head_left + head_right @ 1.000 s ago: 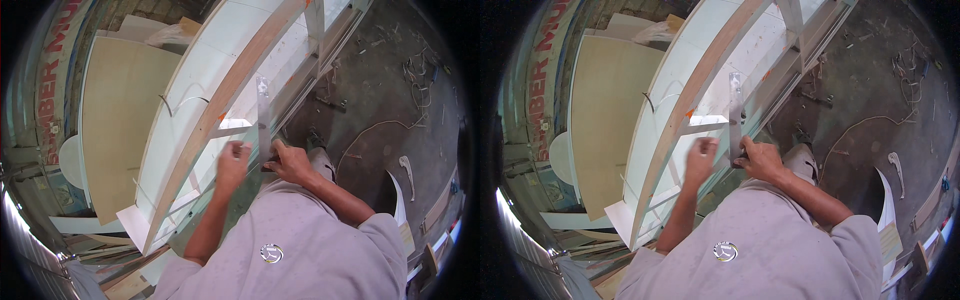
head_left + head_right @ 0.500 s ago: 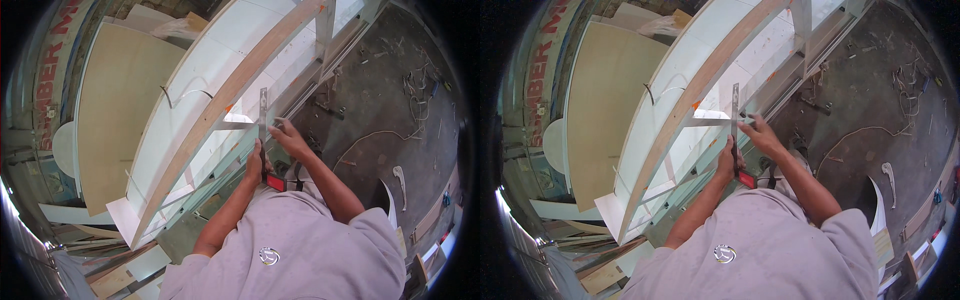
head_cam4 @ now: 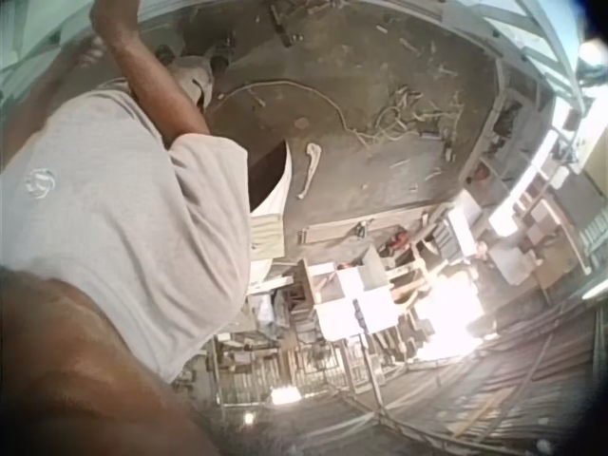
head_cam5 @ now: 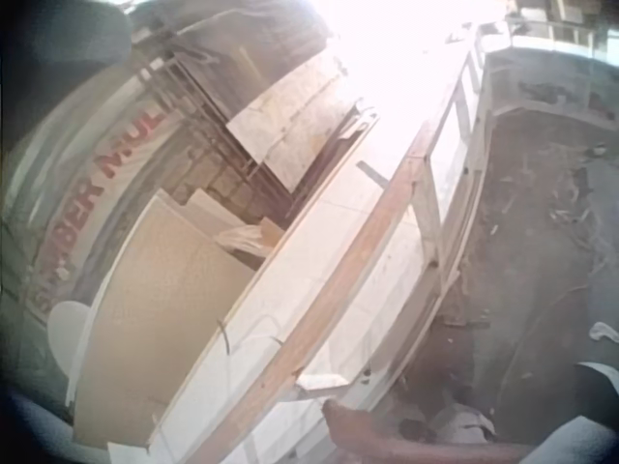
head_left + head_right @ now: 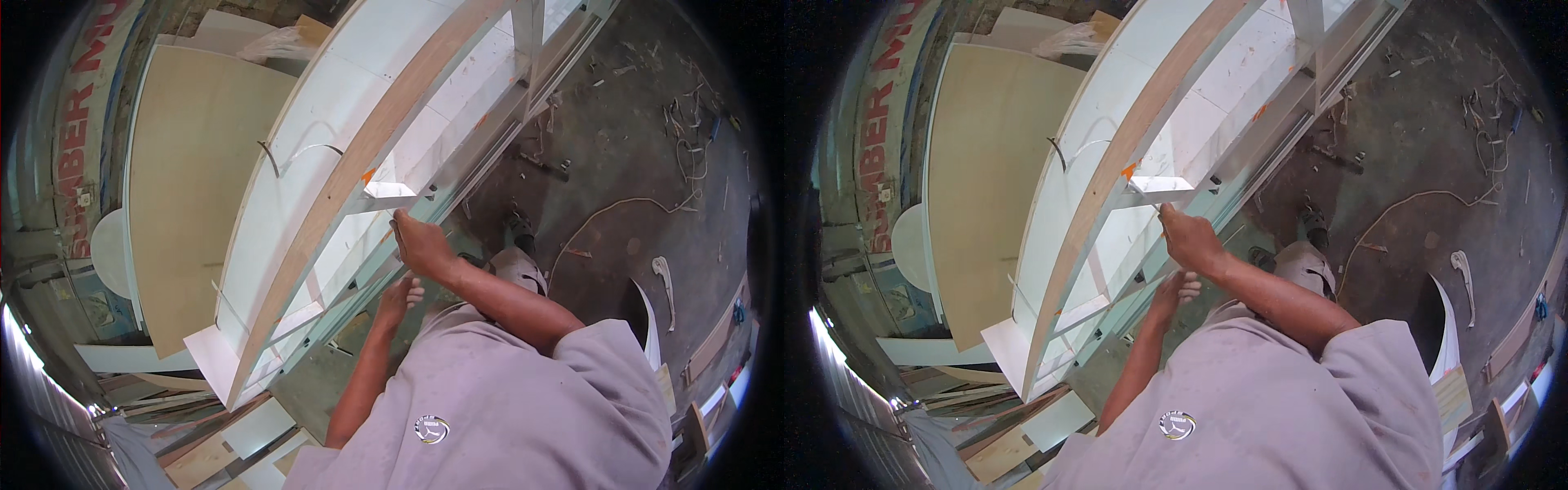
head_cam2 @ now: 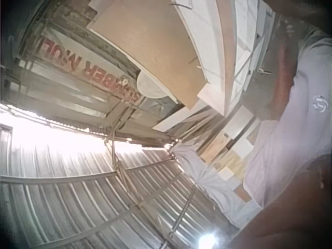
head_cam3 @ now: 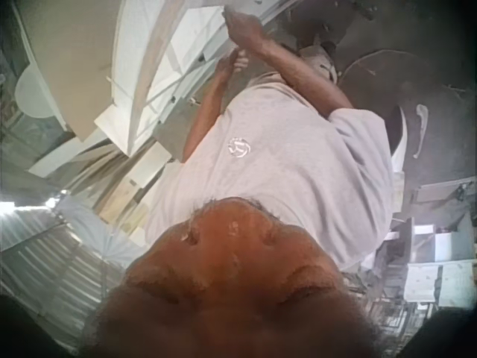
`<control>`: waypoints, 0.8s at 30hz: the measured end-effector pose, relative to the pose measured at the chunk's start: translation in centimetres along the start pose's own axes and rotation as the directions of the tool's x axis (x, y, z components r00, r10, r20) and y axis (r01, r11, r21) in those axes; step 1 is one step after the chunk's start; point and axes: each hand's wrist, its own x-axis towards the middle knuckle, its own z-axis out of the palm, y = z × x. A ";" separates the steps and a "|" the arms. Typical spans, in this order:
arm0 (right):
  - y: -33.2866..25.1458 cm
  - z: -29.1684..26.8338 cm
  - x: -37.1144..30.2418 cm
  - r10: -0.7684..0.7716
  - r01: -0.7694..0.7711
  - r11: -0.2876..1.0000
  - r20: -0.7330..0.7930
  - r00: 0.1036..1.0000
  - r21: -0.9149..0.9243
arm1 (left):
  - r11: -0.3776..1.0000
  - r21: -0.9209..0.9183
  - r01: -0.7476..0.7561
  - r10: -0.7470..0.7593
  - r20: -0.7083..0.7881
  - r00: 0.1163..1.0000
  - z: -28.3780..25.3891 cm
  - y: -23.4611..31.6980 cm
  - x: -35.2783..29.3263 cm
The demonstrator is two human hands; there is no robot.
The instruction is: The person aligns a wooden trim piece against a white frame, using a square to check for right angles and a pencil to mark placement. The person then presses the piece into position and secures it by driving screws with a screwdriver.
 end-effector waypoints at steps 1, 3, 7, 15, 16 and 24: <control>0.7 0.0 -0.2 -0.043 0.043 0.999 -0.004 0.999 -0.005 | 0.999 0.023 0.026 -0.025 -0.021 0.999 -0.5 -0.6 -0.3; 4.8 0.9 0.1 0.020 -0.020 0.997 -0.001 1.000 -0.072 | 0.996 0.068 0.061 -0.057 -0.065 0.996 -1.2 -1.7 -0.1; 7.3 1.0 -0.1 0.115 -0.104 0.989 0.100 0.988 -0.105 | 0.962 0.268 -0.045 0.077 -0.110 0.991 -2.9 -3.2 0.6; 8.7 1.1 0.2 -0.003 0.003 0.999 -0.001 1.000 -0.042 | 0.856 0.502 -0.122 0.219 -0.139 0.966 -1.2 -0.1 -0.7; 9.1 1.0 0.4 0.031 -0.028 0.997 0.029 0.999 -0.071 | 0.854 0.508 -0.110 0.211 -0.146 0.966 -1.2 -0.1 -0.7; 10.8 1.4 0.2 0.036 -0.027 0.997 0.132 0.991 -0.073 | 0.747 0.660 -0.080 0.231 -0.145 0.962 0.8 6.0 -1.8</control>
